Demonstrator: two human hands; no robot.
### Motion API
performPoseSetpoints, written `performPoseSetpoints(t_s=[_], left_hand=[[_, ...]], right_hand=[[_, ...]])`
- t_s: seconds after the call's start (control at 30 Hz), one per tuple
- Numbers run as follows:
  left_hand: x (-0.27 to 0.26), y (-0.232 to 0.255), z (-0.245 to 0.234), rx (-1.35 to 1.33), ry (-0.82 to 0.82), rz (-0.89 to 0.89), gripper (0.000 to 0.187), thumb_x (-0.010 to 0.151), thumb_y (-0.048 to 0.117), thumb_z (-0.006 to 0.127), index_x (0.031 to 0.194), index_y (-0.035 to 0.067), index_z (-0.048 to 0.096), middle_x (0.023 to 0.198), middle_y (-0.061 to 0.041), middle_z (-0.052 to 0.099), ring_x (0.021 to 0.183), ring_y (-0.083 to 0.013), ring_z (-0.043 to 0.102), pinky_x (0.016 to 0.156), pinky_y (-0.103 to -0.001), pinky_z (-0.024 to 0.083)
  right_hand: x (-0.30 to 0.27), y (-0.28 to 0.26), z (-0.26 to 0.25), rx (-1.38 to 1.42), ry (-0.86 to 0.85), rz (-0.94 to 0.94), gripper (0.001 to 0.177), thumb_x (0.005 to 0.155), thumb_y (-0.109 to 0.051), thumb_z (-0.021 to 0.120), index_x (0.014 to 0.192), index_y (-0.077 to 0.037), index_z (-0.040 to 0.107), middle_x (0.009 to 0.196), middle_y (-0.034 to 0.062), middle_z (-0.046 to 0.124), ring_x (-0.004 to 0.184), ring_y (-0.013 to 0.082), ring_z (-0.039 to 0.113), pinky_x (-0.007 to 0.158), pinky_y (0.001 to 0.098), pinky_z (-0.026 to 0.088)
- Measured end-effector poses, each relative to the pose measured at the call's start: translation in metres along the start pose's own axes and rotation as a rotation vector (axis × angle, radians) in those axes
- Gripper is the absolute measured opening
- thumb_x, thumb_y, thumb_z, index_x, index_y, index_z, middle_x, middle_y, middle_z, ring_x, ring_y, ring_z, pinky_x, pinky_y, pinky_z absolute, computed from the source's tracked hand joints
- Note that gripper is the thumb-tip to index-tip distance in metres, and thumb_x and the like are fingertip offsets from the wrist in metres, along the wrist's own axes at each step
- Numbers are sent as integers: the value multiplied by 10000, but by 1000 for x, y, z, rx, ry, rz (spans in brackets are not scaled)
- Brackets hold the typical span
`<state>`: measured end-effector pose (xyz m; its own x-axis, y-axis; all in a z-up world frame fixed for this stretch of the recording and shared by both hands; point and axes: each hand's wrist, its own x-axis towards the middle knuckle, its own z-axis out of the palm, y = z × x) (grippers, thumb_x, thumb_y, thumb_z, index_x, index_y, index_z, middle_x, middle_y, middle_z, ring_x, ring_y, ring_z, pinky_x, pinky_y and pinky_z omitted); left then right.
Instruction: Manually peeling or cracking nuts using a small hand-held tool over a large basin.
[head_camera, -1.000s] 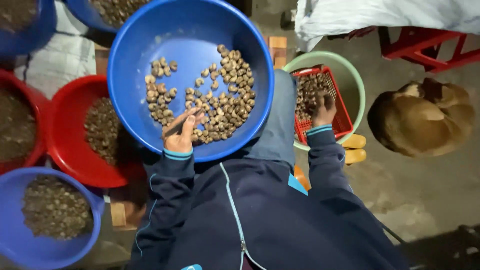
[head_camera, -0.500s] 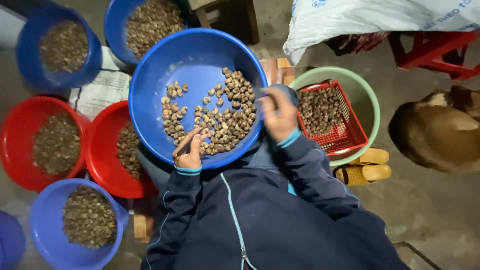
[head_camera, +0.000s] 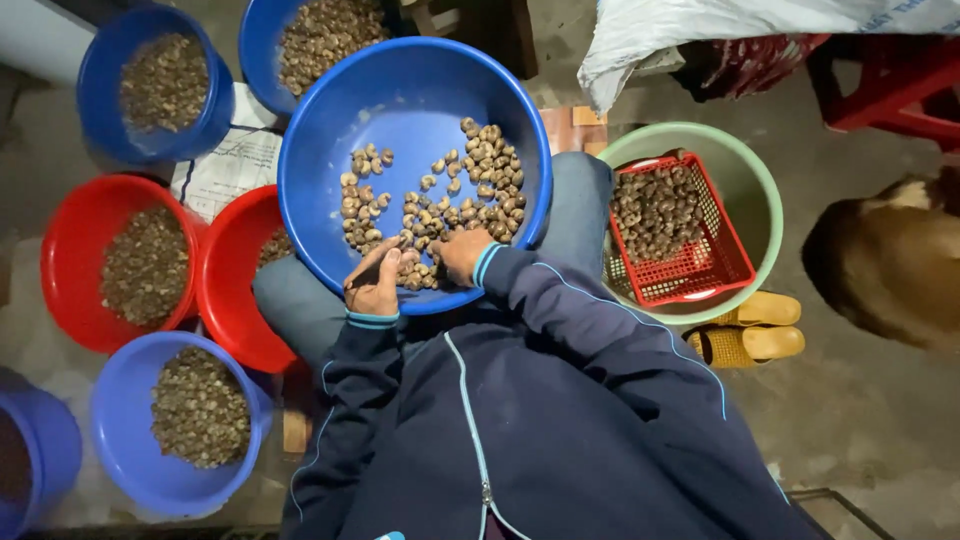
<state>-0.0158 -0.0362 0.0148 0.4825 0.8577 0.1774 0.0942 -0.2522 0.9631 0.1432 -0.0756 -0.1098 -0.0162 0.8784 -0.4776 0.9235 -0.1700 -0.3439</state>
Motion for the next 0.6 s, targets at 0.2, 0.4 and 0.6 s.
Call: performPoseSetpoints(t_s=[0.2,0.4,0.6], left_hand=[[42,1,-13,22,-60,-85,202,1009,125,672,1151,31,782,989,-256,752,931,-347,757,791,-427,660],[66,-31,-25,-54,-57,-53,200,1033,145,682,1149,15,779,984,-322,728,926,-424,736,753,-481,672],[58,-59,-22,-98,-66,-73,233,1038,217,664,1186,88,789,1004,-255,752,933,-391,741,742,-490,668]], right_hand=[[-13,-11,-24,23,-49,66,428,1001,-231,616,1418,-186,536,1366,209,583,1189,421,644,943,582,557],[-11,-4,-4,-58,30,133,378,947,-95,634,1324,-71,623,1222,292,651,998,442,732,810,576,599],[-14,8,1,-20,100,156,408,905,-242,739,1276,-117,626,1168,204,709,993,440,737,838,556,607]])
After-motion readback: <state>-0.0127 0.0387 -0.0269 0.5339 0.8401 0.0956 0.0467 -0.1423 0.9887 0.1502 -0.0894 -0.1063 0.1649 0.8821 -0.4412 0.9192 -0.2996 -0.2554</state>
